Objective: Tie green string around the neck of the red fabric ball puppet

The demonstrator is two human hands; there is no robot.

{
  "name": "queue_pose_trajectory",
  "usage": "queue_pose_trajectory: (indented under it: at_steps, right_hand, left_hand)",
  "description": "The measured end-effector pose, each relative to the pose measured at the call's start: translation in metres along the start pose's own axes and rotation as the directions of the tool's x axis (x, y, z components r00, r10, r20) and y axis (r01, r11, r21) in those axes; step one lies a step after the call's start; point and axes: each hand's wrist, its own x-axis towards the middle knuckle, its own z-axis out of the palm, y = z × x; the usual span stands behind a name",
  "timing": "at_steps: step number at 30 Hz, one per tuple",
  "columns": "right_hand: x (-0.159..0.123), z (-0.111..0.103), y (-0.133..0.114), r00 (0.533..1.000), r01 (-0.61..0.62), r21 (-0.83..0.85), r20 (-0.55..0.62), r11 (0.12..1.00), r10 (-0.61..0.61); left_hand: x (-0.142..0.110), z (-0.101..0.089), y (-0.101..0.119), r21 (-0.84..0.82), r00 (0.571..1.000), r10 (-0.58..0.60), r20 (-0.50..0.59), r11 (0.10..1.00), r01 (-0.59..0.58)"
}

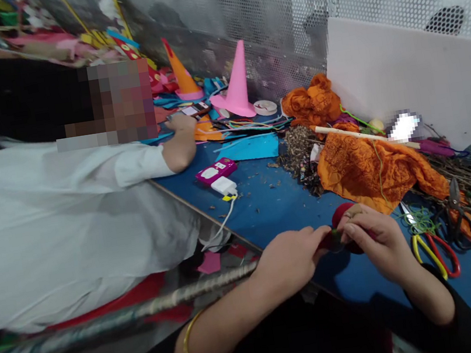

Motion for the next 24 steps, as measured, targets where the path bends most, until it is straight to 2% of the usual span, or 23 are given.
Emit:
queue_pose_trajectory:
  at_steps: [5,10,13,17,24]
  right_hand:
    - [0.005,0.002,0.016,0.997,-0.059,-0.016,-0.049,0.998,0.058]
    - [0.008,0.004,0.03,0.983,-0.17,-0.138,-0.098,0.976,0.158]
    - [0.01,0.004,0.034,0.978,-0.203,-0.192,-0.078,0.96,0.192]
    - [0.01,0.005,0.035,0.98,-0.199,-0.204,-0.058,0.958,0.191]
    - [0.01,0.008,0.04,0.987,-0.157,-0.215,-0.051,0.964,0.15]
  left_hand:
    - [-0.002,0.003,0.011,0.199,0.995,0.095,0.019,0.975,-0.096]
    - [-0.006,0.009,0.017,0.424,0.972,0.234,0.03,0.877,-0.224]
    - [-0.008,0.016,0.015,0.509,0.956,0.295,-0.016,0.825,-0.246]
    - [-0.011,0.023,0.01,0.545,0.94,0.333,-0.074,0.803,-0.242]
    - [-0.013,0.023,0.009,0.536,0.943,0.329,-0.049,0.805,-0.253]
